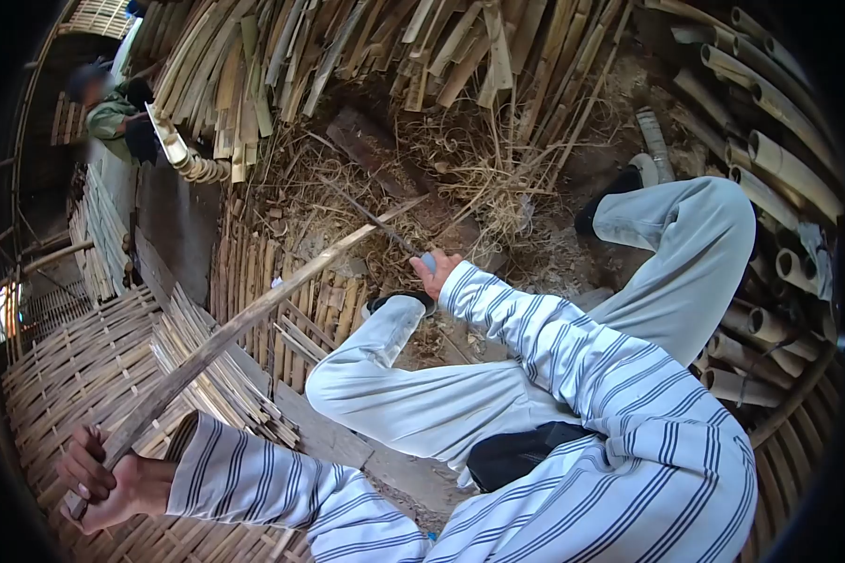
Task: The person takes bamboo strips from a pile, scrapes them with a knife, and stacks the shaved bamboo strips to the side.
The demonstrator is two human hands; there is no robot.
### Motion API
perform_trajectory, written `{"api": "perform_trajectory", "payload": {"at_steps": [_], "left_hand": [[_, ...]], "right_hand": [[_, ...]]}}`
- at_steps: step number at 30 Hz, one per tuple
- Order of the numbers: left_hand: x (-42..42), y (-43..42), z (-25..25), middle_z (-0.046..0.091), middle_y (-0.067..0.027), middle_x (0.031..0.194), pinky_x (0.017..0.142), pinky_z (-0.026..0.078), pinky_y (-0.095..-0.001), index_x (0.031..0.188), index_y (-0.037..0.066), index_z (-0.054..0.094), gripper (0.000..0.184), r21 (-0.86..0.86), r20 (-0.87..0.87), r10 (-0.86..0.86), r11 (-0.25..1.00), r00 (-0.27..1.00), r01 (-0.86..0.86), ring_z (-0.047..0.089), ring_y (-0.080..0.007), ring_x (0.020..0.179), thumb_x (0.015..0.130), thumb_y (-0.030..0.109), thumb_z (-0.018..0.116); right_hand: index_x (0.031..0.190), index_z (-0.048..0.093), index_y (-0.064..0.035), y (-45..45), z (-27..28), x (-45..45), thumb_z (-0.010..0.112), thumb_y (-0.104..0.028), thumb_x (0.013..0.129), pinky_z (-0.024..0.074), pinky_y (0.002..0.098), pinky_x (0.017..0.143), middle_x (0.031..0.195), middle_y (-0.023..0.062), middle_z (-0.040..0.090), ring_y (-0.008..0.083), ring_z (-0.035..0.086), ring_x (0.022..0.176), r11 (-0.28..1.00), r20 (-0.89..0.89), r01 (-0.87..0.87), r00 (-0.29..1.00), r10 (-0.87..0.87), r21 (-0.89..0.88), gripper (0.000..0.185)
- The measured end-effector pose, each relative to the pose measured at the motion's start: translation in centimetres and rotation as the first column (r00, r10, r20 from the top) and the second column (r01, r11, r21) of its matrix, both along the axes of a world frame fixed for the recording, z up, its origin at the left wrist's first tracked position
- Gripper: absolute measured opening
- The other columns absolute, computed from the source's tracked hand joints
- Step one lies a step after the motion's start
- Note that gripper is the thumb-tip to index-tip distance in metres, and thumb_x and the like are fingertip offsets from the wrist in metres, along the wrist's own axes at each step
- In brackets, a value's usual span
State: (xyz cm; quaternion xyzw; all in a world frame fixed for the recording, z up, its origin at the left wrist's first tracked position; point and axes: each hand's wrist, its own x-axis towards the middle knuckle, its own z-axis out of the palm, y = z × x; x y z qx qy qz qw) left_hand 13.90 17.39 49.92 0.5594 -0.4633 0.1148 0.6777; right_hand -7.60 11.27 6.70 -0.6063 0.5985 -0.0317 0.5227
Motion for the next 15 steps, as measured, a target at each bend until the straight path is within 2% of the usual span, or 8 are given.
{"api": "perform_trajectory", "payload": {"at_steps": [2, 5, 8, 10, 11, 12, 13, 15], "left_hand": [[-0.2, -0.7, 0.3, 0.022, 0.0033, 0.048, 0.06, 0.024, -0.0256, 0.057, 0.017, 0.024, 0.025, -0.116, -0.067, -0.137, 0.985, 0.988, 0.129, 0.023, -0.0098, 0.046, 0.069, 0.028, 0.044], [-1.4, -1.9, -0.3, 0.023, 0.0071, 0.04, 0.057, 0.023, -0.0233, 0.053, 0.019, 0.029, 0.026, -0.214, -0.132, -0.107, 0.974, 0.986, 0.077, 0.023, -0.0062, 0.036, 0.068, 0.03, 0.046], [-2.5, -2.6, -0.1, 0.022, 0.0071, 0.039, 0.055, 0.022, -0.0229, 0.051, 0.019, 0.029, 0.026, -0.205, -0.141, -0.034, 0.979, 0.989, 0.005, 0.019, -0.006, 0.034, 0.067, 0.03, 0.047], [3.3, 1.9, 1.6, 0.022, 0.0027, 0.053, 0.061, 0.026, -0.0267, 0.058, 0.015, 0.026, 0.031, -0.044, -0.184, -0.473, 0.88, 0.862, 0.474, 0.026, -0.0099, 0.05, 0.072, 0.037, 0.043], [4.1, 2.6, 2.0, 0.022, 0.0016, 0.056, 0.062, 0.027, -0.0276, 0.06, 0.015, 0.025, 0.033, 0.002, -0.166, -0.487, 0.87, 0.858, 0.494, 0.027, -0.011, 0.054, 0.074, 0.039, 0.042], [4.8, 3.3, 2.3, 0.022, 0.0004, 0.059, 0.063, 0.028, -0.0286, 0.061, 0.014, 0.024, 0.035, 0.048, -0.148, -0.501, 0.858, 0.853, 0.512, 0.028, -0.0121, 0.058, 0.076, 0.041, 0.04], [3.6, 2.8, 2.1, 0.022, 0.0004, 0.059, 0.063, 0.029, -0.0286, 0.061, 0.015, 0.024, 0.036, 0.054, -0.067, -0.328, 0.942, 0.942, 0.332, 0.028, -0.0124, 0.058, 0.077, 0.043, 0.039], [2.7, 2.2, 1.7, 0.022, 0.0003, 0.057, 0.063, 0.03, -0.0287, 0.06, 0.015, 0.023, 0.038, 0.043, -0.078, -0.344, 0.937, 0.936, 0.348, 0.027, -0.0127, 0.056, 0.079, 0.045, 0.038]], "right_hand": [[0.107, 0.054, -0.005, -0.7, 0.9, 0.4, 0.043, -0.055, 0.085, 0.0485, 0.0497, 0.073, 0.082, 0.0312, 0.059, 0.0446, 0.06, 0.082, 0.985, 0.094, -0.093, 0.99, 0.107, -0.146, 0.055], [0.097, 0.053, -0.0048, 0.3, 4.4, 0.2, 0.046, -0.052, 0.085, 0.0485, 0.0517, 0.067, 0.073, 0.0279, 0.06, 0.0449, 0.061, 0.073, 0.988, 0.24, -0.01, 0.97, 0.048, -0.155, 0.049], [0.102, 0.053, -0.0052, -0.1, 6.3, 0.2, 0.044, -0.054, 0.085, 0.0484, 0.0502, 0.071, 0.083, 0.0304, 0.059, 0.0441, 0.06, 0.08, 0.993, 0.158, -0.118, 0.98, 0.118, -0.01, 0.053], [0.105, 0.053, -0.0049, -0.3, 3.0, 0.5, 0.044, -0.055, 0.085, 0.0479, 0.0494, 0.074, 0.092, 0.0313, 0.059, 0.0438, 0.059, 0.085, 0.995, 0.055, -0.069, 0.996, 0.065, 0.075, 0.055], [0.11, 0.053, -0.0041, -0.9, 1.0, 0.8, 0.043, -0.056, 0.085, 0.0462, 0.0486, 0.08, 0.102, 0.0313, 0.056, 0.0437, 0.058, 0.091, 0.991, -0.05, 0.003, 0.999, 0.004, 0.132, 0.058], [0.111, 0.052, -0.0038, -0.7, -1.0, 0.3, 0.042, -0.055, 0.085, 0.0455, 0.0485, 0.082, 0.102, 0.0308, 0.056, 0.0442, 0.057, 0.092, 0.994, -0.045, 0.012, 0.999, -0.007, 0.111, 0.059], [0.112, 0.052, -0.0035, -0.8, -1.8, 0.1, 0.042, -0.055, 0.085, 0.0449, 0.0485, 0.084, 0.102, 0.0303, 0.056, 0.0446, 0.057, 0.092, 0.995, -0.039, 0.028, 0.999, -0.025, 0.091, 0.059], [0.11, 0.053, -0.0038, -0.4, -1.4, -0.1, 0.041, -0.056, 0.085, 0.0468, 0.0491, 0.079, 0.094, 0.0304, 0.059, 0.0454, 0.058, 0.087, 0.999, 0.014, -0.002, 1.0, 0.001, 0.032, 0.059]]}}
